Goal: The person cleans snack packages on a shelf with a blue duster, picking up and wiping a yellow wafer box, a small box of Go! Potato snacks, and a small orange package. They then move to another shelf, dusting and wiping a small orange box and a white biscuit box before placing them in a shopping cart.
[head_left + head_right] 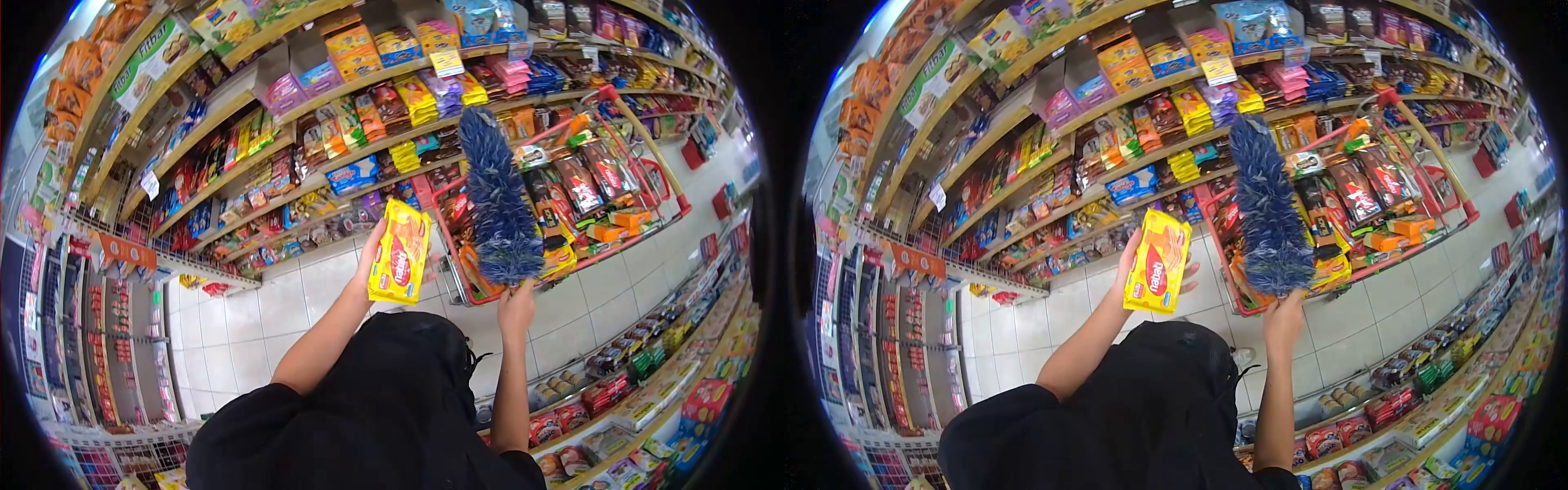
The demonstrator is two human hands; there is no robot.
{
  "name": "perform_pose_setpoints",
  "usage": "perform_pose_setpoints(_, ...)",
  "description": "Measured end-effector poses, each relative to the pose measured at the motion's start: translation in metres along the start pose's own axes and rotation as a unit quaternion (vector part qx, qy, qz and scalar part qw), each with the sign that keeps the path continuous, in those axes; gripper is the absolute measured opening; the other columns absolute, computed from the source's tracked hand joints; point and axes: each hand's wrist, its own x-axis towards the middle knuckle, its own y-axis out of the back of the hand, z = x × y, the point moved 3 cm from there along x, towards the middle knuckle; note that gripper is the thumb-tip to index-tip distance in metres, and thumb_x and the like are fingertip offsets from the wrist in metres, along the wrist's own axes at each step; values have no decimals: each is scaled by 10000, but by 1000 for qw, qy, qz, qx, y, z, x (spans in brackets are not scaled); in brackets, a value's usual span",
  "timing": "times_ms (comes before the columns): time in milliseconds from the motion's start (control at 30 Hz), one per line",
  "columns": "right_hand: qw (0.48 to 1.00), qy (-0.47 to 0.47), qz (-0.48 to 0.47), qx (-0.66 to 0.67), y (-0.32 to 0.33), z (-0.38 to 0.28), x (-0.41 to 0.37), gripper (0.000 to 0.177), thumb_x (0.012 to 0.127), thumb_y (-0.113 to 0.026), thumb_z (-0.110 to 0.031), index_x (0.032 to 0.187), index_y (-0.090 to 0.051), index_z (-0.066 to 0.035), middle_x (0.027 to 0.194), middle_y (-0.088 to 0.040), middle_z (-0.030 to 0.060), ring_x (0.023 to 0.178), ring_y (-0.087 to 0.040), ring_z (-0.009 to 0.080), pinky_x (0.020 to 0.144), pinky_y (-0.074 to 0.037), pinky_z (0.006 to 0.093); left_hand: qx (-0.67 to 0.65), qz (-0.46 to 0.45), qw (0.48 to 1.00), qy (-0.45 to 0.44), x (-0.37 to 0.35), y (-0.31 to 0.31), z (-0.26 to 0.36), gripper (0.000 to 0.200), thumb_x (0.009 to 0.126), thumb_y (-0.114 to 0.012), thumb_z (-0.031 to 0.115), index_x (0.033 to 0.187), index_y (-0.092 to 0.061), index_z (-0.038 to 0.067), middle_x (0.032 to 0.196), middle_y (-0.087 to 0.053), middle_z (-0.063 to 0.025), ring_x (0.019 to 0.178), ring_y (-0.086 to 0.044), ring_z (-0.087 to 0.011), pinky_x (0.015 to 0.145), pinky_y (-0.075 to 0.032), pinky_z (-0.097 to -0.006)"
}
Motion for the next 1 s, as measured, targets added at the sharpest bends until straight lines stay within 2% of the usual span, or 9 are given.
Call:
perform_pose_setpoints(100, 997, -62, -40, -27, -6, 4, -3, 429, 763, -616, -120, 1115, -396, -12, 897, -595, 266, 830, -561, 445, 695, -433, 492, 56, 15, 997, -44, -1, 0, 21, 751, 794, -453, 617, 1360, -341, 137, 1321, -415, -171, 1248, -341, -390, 982, -252, -627)
perform_pose_setpoints(200, 998, -53, -30, -17, -4, -2, -7, 458, 749, -639, -133, 1128, -399, -45, 909, -608, 241, 833, -571, 431, 699, -435, 490, -32, -42, 998, -21, -6, -6, 33, 725, 809, -448, 587, 1367, -328, 141, 1337, -398, -174, 1262, -324, -386, 981, -246, -631)
perform_pose_setpoints(333, 994, -82, -49, -46, -13, -12, -17, 451, 744, -643, -128, 1125, -411, -68, 911, -623, 194, 841, -581, 411, 705, -445, 472, 84, 55, 993, -59, 2, 40, 54, 673, 812, -541, 457, 1318, -360, 50, 1255, -471, -219, 1134, -477, -405, 930, -379, -571)
perform_pose_setpoints(367, 991, -100, -59, -64, -17, -13, -19, 448, 744, -643, -128, 1124, -414, -68, 913, -625, 185, 845, -582, 408, 707, -447, 466, 41, 91, 992, -74, 1, 46, 58, 590, 827, -564, 360, 1268, -396, 5, 1178, -531, -217, 1035, -555, -372, 898, -442, -498)
perform_pose_setpoints(433, 989, -110, -62, -83, -25, -14, -24, 451, 743, -645, -128, 1128, -418, -68, 914, -627, 173, 850, -583, 402, 710, -451, 458, 30, 104, 992, -58, -3, 57, 70, 534, 842, -554, 321, 1248, -415, 4, 1162, -546, -200, 1021, -568, -335, 896, -450, -467)
perform_pose_setpoints(500, 991, -95, -42, -85, -34, -12, -30, 463, 741, -647, -130, 1139, -420, -69, 914, -628, 166, 852, -583, 397, 714, -452, 453, 20, 119, 992, -35, -9, 58, 83, 449, 858, -544, 273, 1211, -451, 12, 1138, -569, -173, 1001, -584, -281, 888, -462, -427)
perform_pose_setpoints(700, 987, -75, 63, -130, -47, -22, -35, 470, 714, -682, -142, 1125, -473, -49, 914, -611, 197, 833, -585, 389, 711, -454, 444, 34, 127, 991, 8, -4, 102, 132, 452, 872, -516, 296, 1224, -440, 22, 1146, -560, -166, 1022, -570, -294, 917, -439, -449)
perform_pose_setpoints(867, 965, -144, 81, -204, -60, -21, -50, 424, 710, -687, -173, 1051, -511, 5, 919, -591, 213, 871, -558, 403, 758, -435, 439, 30, 133, 989, 63, 7, 135, 175, 470, 879, -503, 346, 1220, -449, 27, 1148, -561, -162, 1010, -577, -296, 908, -442, -454)
perform_pose_setpoints(1000, 929, -112, 252, -246, -64, -58, -51, 374, 738, -669, -172, 1029, -518, 7, 877, -585, 186, 822, -559, 377, 748, -438, 425, 29, 131, 991, 16, 6, 143, 209, 495, 882, -511, 369, 1258, -416, 61, 1224, -518, -132, 1091, -526, -278, 960, -398, -440)
